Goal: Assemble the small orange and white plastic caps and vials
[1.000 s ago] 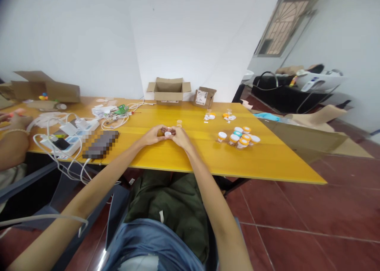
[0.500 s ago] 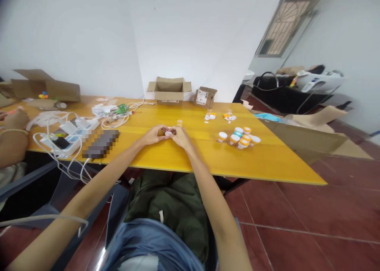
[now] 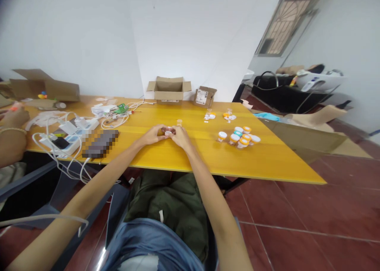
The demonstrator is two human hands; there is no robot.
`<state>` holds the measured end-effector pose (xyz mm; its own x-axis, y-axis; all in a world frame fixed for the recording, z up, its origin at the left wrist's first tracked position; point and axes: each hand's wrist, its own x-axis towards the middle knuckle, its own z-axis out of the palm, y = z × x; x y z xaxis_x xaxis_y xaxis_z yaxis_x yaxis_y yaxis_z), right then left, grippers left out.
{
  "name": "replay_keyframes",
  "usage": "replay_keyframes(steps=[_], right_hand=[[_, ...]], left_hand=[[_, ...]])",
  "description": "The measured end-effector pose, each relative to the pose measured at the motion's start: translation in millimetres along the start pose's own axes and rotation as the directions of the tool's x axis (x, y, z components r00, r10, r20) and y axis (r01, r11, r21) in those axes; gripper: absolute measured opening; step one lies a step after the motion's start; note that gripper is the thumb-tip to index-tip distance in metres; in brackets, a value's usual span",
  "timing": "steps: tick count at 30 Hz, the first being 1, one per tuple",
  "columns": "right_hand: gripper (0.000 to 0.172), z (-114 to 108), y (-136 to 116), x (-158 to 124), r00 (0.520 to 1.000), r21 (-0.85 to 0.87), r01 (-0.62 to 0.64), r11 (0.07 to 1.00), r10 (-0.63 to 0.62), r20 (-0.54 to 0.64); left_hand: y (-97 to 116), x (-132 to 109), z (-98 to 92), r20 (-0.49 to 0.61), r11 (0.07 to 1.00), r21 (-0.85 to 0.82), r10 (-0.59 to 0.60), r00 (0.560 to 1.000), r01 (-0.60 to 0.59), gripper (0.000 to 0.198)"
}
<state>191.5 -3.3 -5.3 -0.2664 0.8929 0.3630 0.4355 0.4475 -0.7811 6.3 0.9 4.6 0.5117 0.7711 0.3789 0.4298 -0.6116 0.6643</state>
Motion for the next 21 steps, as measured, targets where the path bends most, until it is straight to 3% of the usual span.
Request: replay_keyframes(steps=[8, 17, 21], right_hand=[[0.003, -1.0, -7.9, -2.2, 0.999, -0.006, -0.048, 0.999, 0.048, -0.003], [0.005, 0.3, -3.7, -1.4, 1.0, 0.034, -0.023, 0.999, 0.023, -0.013], [0.003, -0.4, -0.6, 0.1, 0.996, -0.031, -0.029, 0.999, 0.026, -0.09]], left_hand=[[-1.0, 0.2, 0.4, 0.007, 1.0, 0.024, 0.003, 1.0, -0.004, 0.025], [-3.5, 0.7, 0.6, 0.011, 0.998, 0.064, -0.005, 1.0, 0.004, 0.026], [-4.5, 1.4, 0.4, 0.013, 0.998, 0.059, -0.009, 1.0, 0.008, 0.026]])
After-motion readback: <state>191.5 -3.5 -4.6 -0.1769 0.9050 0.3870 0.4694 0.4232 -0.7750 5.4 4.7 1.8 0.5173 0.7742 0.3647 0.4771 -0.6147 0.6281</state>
